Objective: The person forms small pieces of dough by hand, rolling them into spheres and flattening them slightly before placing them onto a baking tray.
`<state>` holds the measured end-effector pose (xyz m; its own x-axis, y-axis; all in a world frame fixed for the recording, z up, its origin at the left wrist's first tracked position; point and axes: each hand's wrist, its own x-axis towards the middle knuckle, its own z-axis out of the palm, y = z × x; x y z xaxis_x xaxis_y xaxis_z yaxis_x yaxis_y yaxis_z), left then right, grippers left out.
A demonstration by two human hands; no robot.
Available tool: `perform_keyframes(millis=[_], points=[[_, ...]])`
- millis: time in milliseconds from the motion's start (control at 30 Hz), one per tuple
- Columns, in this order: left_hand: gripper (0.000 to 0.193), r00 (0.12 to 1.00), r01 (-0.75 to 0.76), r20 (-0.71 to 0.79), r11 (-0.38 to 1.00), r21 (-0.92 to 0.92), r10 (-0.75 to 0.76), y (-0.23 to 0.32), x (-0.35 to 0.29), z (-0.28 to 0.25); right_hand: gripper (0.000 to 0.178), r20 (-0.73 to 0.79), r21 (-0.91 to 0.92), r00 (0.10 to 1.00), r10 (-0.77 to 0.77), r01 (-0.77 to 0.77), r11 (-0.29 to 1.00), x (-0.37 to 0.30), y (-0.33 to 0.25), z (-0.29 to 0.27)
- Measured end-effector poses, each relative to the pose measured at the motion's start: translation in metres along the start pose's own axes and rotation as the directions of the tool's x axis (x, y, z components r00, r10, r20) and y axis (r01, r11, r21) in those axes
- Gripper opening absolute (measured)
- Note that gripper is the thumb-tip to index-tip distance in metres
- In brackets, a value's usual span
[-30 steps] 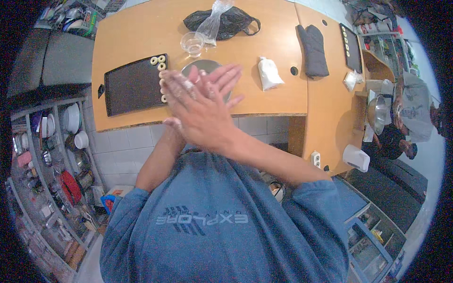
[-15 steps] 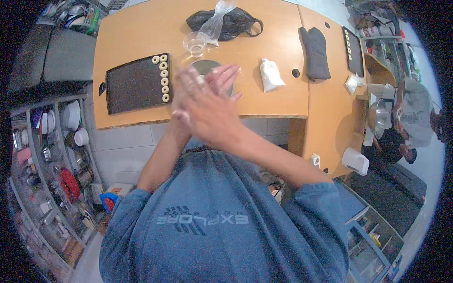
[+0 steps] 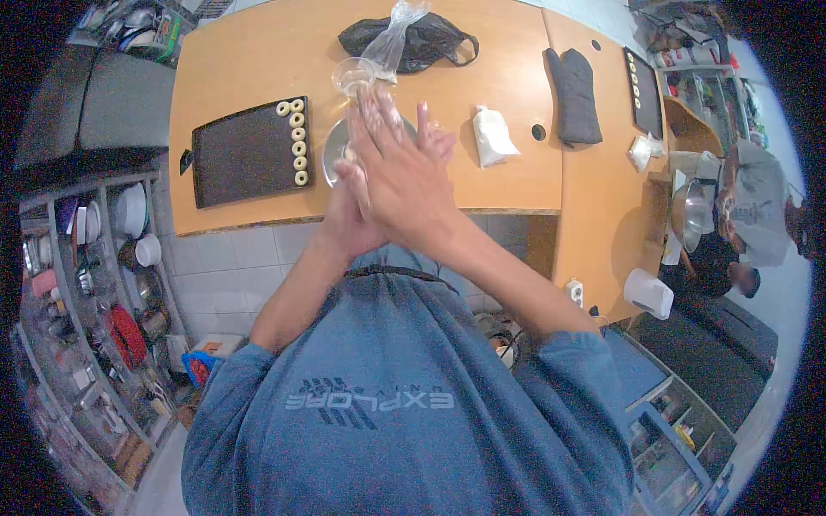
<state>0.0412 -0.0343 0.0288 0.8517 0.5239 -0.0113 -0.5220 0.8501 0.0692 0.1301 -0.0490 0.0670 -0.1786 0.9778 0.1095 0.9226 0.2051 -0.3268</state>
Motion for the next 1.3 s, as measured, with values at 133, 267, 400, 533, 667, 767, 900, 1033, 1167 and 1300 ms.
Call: perform_keyframes(millis=[133, 267, 400, 533, 667, 767, 900, 1033, 1167, 1300], points=[[0.083, 0.996, 0.090, 0.012, 0.988, 0.125, -0.092, -0.011, 0.003, -0.007, 0.067, -0.026, 0.087, 0.997, -0.075, 0.077, 0.993, 0.011, -0.024, -0.005], [0.083, 0.995, -0.086, -0.052, 0.994, 0.069, 0.090, 0.013, 0.007, -0.005, 0.068, 0.016, 0.142, 0.991, -0.133, 0.130, 0.981, -0.014, -0.035, -0.006], [0.081, 0.999, -0.034, -0.024, 0.999, 0.006, 0.034, 0.012, -0.008, 0.001, 0.071, 0.003, 0.047, 0.998, -0.059, 0.058, 0.997, -0.002, -0.006, -0.006], [0.082, 0.999, 0.033, 0.029, 0.938, 0.345, -0.046, -0.010, -0.001, 0.001, 0.068, -0.071, 0.058, 0.994, -0.088, 0.092, 0.994, 0.019, -0.022, -0.008], [0.085, 0.998, -0.039, -0.051, 0.989, 0.143, 0.047, -0.002, 0.010, -0.013, 0.069, 0.060, 0.080, 0.974, -0.218, 0.213, 0.974, -0.006, -0.033, -0.004], [0.088, 0.999, -0.052, -0.015, 0.997, 0.049, 0.052, 0.011, -0.002, 0.010, 0.069, -0.006, 0.068, 0.993, -0.115, 0.115, 0.991, -0.006, -0.007, -0.003], [0.079, 0.999, 0.001, 0.045, 1.000, 0.007, -0.001, 0.004, -0.005, 0.008, 0.067, -0.126, 0.086, 0.992, -0.026, 0.037, 0.996, 0.021, -0.009, -0.003], [0.092, 0.989, -0.093, -0.072, 0.921, 0.379, 0.130, 0.010, 0.003, 0.007, 0.067, 0.018, 0.102, 0.982, -0.189, 0.187, 0.977, 0.002, -0.036, -0.004], [0.090, 0.992, -0.098, -0.070, 0.992, 0.083, 0.104, 0.028, -0.006, 0.010, 0.067, -0.002, 0.175, 0.999, -0.052, 0.051, 0.983, -0.003, -0.009, -0.001], [0.087, 0.997, -0.073, -0.028, 0.982, 0.173, 0.078, 0.011, -0.006, 0.005, 0.068, -0.117, 0.147, 0.993, 0.009, 0.009, 0.989, 0.017, -0.010, 0.000]])
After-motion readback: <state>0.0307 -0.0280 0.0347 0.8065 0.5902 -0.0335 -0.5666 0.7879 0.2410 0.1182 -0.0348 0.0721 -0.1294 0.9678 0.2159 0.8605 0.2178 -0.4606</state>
